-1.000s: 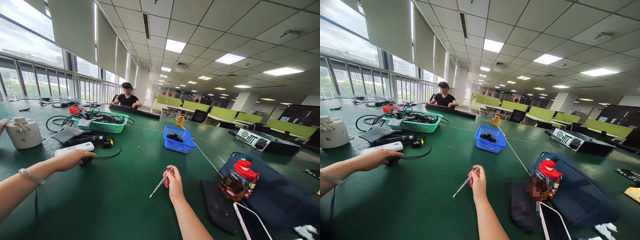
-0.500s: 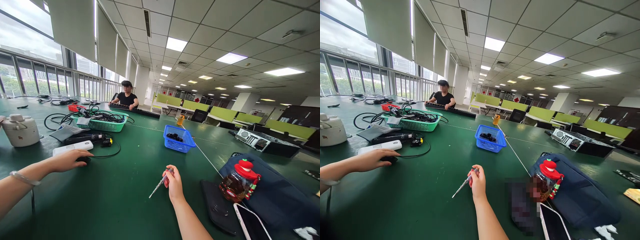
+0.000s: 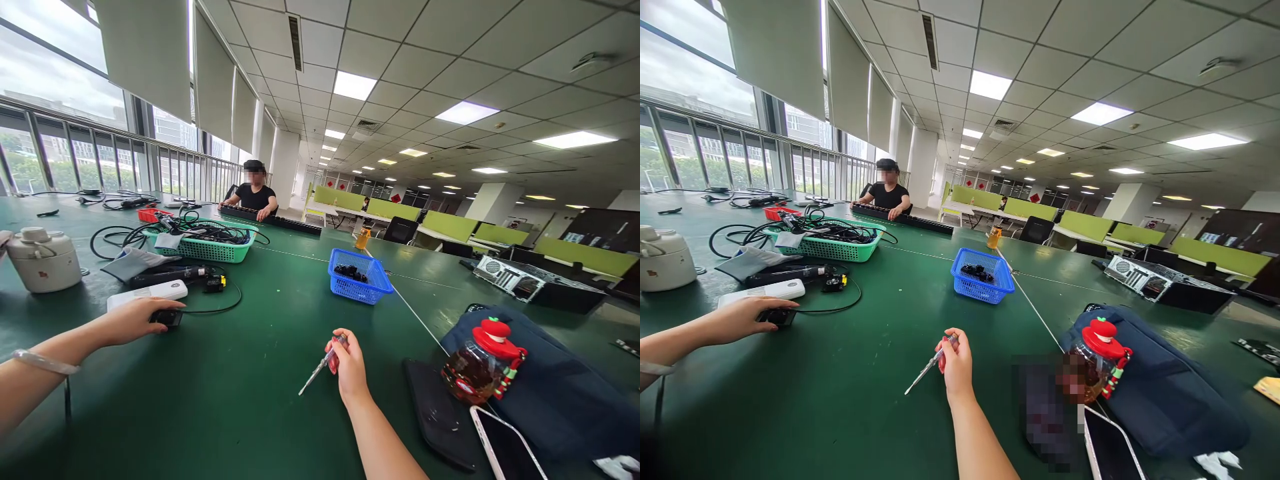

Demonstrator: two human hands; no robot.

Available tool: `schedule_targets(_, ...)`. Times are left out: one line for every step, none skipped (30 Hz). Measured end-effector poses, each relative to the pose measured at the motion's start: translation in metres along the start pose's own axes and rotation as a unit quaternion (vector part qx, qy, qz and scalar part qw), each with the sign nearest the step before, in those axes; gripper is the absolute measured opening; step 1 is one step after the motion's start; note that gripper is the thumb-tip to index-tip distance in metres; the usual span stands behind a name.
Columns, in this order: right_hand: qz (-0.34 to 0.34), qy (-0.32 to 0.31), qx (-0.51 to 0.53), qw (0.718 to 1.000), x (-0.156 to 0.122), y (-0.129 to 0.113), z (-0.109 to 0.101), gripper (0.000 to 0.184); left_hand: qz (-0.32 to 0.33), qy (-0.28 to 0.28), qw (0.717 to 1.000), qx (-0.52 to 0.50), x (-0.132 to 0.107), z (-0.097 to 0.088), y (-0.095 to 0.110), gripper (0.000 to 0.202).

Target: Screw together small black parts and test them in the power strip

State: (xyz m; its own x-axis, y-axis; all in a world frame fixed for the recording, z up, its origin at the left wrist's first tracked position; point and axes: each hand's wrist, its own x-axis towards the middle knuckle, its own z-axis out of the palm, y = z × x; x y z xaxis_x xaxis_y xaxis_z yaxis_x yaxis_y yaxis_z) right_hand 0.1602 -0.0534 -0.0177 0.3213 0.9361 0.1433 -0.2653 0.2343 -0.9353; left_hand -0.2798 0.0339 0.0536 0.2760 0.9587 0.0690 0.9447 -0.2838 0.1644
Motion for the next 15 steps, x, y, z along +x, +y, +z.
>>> schedule_targets(-0.001,-0.001,0.000,1.000,0.000,0.000,0.000,0.030,-0.003,0.005,1.000,-0.006,-0.001,-0.001,0.002,0.053)
schedule_targets(-0.003,-0.002,0.001,1.000,0.000,0.000,0.000,0.030,-0.005,0.008,1.000,-0.012,-0.001,-0.002,0.004,0.052)
schedule_targets(-0.004,-0.003,0.001,1.000,0.000,-0.001,0.000,0.029,-0.010,0.009,1.000,-0.017,-0.001,-0.003,0.006,0.051)
schedule_targets(-0.006,-0.004,0.001,1.000,0.000,-0.001,0.000,0.029,-0.016,0.008,1.000,-0.020,-0.001,-0.004,0.007,0.052)
schedule_targets(-0.007,-0.004,0.000,1.000,0.000,-0.001,0.000,0.028,-0.022,0.006,1.000,-0.022,-0.001,-0.006,0.008,0.053)
schedule_targets(-0.009,-0.005,0.000,1.000,0.000,-0.001,-0.001,0.028,-0.025,0.003,0.999,-0.023,-0.001,-0.007,0.009,0.054)
schedule_targets(-0.009,-0.005,0.000,1.000,0.000,-0.001,-0.001,0.028,-0.027,-0.001,0.999,-0.024,-0.001,-0.008,0.010,0.056)
schedule_targets(-0.009,-0.005,-0.001,1.000,0.000,-0.001,-0.001,0.028,-0.028,-0.004,0.999,-0.025,-0.001,-0.008,0.010,0.056)
schedule_targets(-0.009,-0.004,-0.001,1.000,0.000,-0.001,-0.001,0.029,-0.028,-0.008,0.999,-0.025,-0.001,-0.009,0.011,0.057)
schedule_targets(-0.007,-0.004,-0.001,1.000,0.000,0.000,-0.001,0.029,-0.026,-0.011,0.999,-0.024,-0.001,-0.009,0.011,0.056)
schedule_targets(-0.006,-0.003,0.000,1.000,0.000,0.000,-0.001,0.029,-0.025,-0.013,0.999,-0.019,-0.002,-0.010,0.012,0.056)
schedule_targets(-0.004,-0.002,0.001,1.000,0.000,0.000,0.000,0.030,-0.025,-0.015,1.000,-0.010,-0.002,-0.010,0.013,0.055)
schedule_targets(-0.002,-0.002,0.002,1.000,0.000,-0.001,0.000,0.030,-0.024,-0.018,1.000,0.001,-0.002,-0.011,0.014,0.054)
schedule_targets(0.000,-0.002,0.003,1.000,0.000,-0.001,0.000,0.030,-0.024,-0.020,0.999,0.013,-0.002,-0.012,0.016,0.053)
schedule_targets(0.001,-0.002,0.004,1.000,0.000,-0.001,0.000,0.030,-0.023,-0.020,0.999,0.025,-0.001,-0.012,0.017,0.051)
